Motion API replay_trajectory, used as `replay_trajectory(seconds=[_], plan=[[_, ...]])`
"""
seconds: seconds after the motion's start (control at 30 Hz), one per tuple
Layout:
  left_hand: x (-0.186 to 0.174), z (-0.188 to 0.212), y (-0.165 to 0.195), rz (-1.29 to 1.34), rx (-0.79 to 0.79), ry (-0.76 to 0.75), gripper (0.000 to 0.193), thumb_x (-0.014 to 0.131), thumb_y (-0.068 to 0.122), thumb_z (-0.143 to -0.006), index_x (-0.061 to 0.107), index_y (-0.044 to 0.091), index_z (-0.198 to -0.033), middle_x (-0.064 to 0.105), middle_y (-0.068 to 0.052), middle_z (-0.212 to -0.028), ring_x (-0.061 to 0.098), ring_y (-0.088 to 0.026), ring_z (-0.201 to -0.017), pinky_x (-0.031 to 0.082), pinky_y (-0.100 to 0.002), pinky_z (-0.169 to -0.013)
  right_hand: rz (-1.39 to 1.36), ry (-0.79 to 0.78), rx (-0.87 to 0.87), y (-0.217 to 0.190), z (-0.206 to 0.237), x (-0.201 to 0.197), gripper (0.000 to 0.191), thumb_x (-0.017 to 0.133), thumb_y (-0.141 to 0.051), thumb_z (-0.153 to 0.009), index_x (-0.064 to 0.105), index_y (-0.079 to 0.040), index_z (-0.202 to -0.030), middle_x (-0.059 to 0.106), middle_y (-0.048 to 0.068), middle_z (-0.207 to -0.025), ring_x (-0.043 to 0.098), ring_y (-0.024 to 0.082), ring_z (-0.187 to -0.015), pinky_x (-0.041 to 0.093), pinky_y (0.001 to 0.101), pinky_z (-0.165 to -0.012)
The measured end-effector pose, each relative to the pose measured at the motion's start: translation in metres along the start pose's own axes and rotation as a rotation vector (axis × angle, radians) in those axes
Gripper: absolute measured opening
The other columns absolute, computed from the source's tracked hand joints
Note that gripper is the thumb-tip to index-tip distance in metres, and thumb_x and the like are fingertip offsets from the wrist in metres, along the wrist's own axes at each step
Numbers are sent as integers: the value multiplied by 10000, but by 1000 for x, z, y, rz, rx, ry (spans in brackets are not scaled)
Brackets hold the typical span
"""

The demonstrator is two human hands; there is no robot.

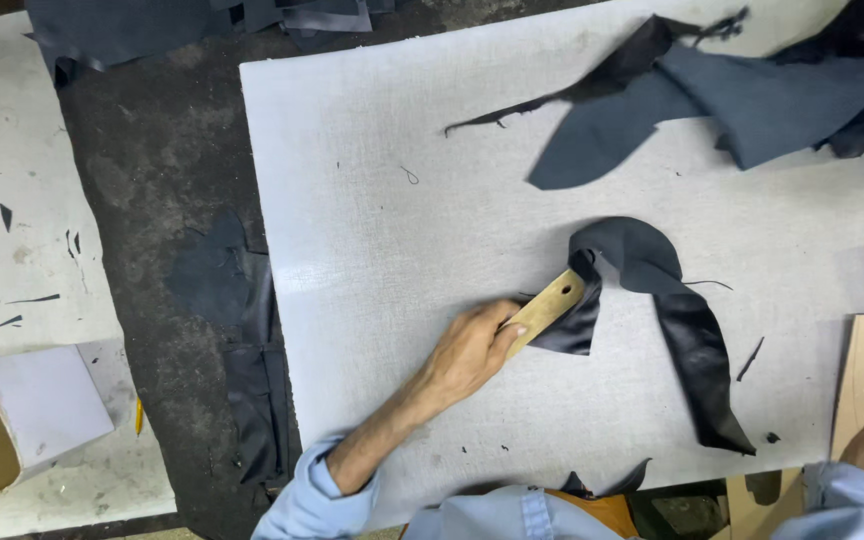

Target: The person uses a cardboard template and a utility knife to cut shapes from black fabric on a worktable. After cutting, they stack the pieces, roll them, tie the bundle with a strip of fabric, and mark it with a chalk-like tool.

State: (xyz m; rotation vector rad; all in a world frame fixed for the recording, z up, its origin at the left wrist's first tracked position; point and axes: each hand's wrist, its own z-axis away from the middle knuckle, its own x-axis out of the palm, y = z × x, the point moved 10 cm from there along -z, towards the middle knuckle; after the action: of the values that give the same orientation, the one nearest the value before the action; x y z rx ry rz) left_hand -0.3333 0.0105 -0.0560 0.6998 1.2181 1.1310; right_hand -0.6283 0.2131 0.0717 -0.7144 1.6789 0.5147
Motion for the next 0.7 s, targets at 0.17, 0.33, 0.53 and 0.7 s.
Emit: replay_trajectory(seconds=[0.17,0.33,0.53,0.7], plan=[[35,-51,3,49,93,-22,247,592,143,-992,650,-18,-1170,724,-172,-824,707,-225,-597,567,-366,-498,-68,154,11,-26,37,-21,359,852,-96,-967,705,36,-1267,713,159,-1044,698,246,-866,560,339,-732],[83,-125,21,21,69,-67,202,558,122,-1042,652,-10,-1164,722,-168,-773,740,-269,-633,553,-403,-496,-441,224,103,-77,88,-10,248,784,-70,-1027,734,-3,-1261,704,85,-908,627,162,-676,485,273,-601],[77,-199,83,114,464,44,436,580,78,-949,544,-19,-1372,703,-210,-1167,736,-311,-1037,636,-378,-826,-307,174,-61,-116,68,8,467,828,-113,-889,648,3,-1303,670,144,-1064,649,270,-924,560,383,-803],[-16,-153,39,-129,433,299,439,622,181,-1010,558,-16,-1396,596,-267,-1392,577,-402,-1304,506,-488,-1068,-178,200,-90,-110,61,14,555,842,-172,-857,618,36,-1321,640,220,-1247,605,357,-1140,528,466,-978]])
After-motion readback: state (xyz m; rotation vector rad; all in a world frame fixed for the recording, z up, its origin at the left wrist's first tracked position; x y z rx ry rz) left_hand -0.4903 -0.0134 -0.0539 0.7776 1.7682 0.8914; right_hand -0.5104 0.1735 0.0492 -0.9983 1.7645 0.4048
